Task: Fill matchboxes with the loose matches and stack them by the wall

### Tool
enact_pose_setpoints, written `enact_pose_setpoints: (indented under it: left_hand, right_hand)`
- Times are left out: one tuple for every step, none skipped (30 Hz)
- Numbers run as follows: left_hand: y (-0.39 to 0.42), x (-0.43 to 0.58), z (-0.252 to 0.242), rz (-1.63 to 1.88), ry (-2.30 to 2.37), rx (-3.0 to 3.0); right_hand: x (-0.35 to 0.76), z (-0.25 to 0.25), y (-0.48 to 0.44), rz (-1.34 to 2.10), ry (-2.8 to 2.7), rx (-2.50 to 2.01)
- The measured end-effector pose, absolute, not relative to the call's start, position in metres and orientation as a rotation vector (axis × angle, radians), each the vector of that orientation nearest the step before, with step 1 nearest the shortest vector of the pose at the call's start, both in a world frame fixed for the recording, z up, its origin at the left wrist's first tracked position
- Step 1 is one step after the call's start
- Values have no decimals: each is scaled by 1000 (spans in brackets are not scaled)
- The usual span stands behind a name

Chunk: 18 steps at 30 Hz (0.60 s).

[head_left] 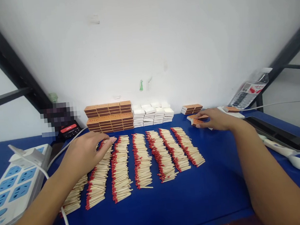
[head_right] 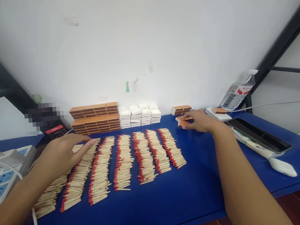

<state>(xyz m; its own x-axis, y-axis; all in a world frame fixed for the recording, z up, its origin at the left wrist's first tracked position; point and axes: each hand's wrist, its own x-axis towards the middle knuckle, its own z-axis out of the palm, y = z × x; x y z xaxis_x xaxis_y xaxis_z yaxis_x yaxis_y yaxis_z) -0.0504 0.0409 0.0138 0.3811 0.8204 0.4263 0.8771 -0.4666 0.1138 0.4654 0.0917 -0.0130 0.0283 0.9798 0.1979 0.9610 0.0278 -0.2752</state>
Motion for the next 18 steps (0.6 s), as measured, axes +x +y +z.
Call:
enact_pose_setpoints:
  left_hand:
    - [41,-51,13,-651,-1536,-2506]
    - [42,-52,12,-648,-1525,-2513]
    - [42,-53,11,-644,-1514,-2522]
    - [42,-53,11,-638,-1506,-2529]
    - [42,-53,10,-636,-1497,-2537]
    - [41,-53,10,-633,-1488,-2546]
    - [40,-52,10,-637,-1481,-2554]
    - [39,-51,10,-650,-1472,-2564]
    - [37,-48,10,-674,-1459,-2574]
    - [34,-45,10,-709,-1437,-2586]
    - [31,-41,8,-749,-1409,-2602]
    - [28,-37,7,-788,-1374,-2621]
    - [25,-33,5,-822,-1327,-2644]
    - [21,-28,2,-843,-1283,-2668]
    - [18,-24,0,-846,-1243,-2693]
    - [14,-20,-3,-844,-1204,-2719]
    - [11,-16,-5,-841,-1171,-2748]
    - [8,-14,-7,-851,-1136,-2774]
  right_hand:
    - [463,-12,91,188,-2011,-1932]
    - [459,-10,90,275,-2015,-1872]
    - [453,-8,90,336,-2007,-1810]
    - [447,-6,88,356,-1990,-1753]
    - [438,-4,87,362,-1984,-1698]
    - [427,-1,85,364,-1995,-1639]
    - [415,2,83,363,-2014,-1573]
    - [400,5,79,368,-2044,-1508]
    - [383,8,74,378,-2078,-1447]
    - [365,10,69,393,-2114,-1381]
    - [346,12,62,415,-2139,-1301]
    - [328,12,54,454,-2174,-1219]
    - [310,11,46,488,-2217,-1131]
    - [294,8,37,513,-2248,-1048]
    - [279,5,30,537,-2267,-984]
    - [268,1,23,552,-2283,-932]
    - [259,-4,17,558,-2289,-885]
    - [252,-9,13,570,-2290,-843]
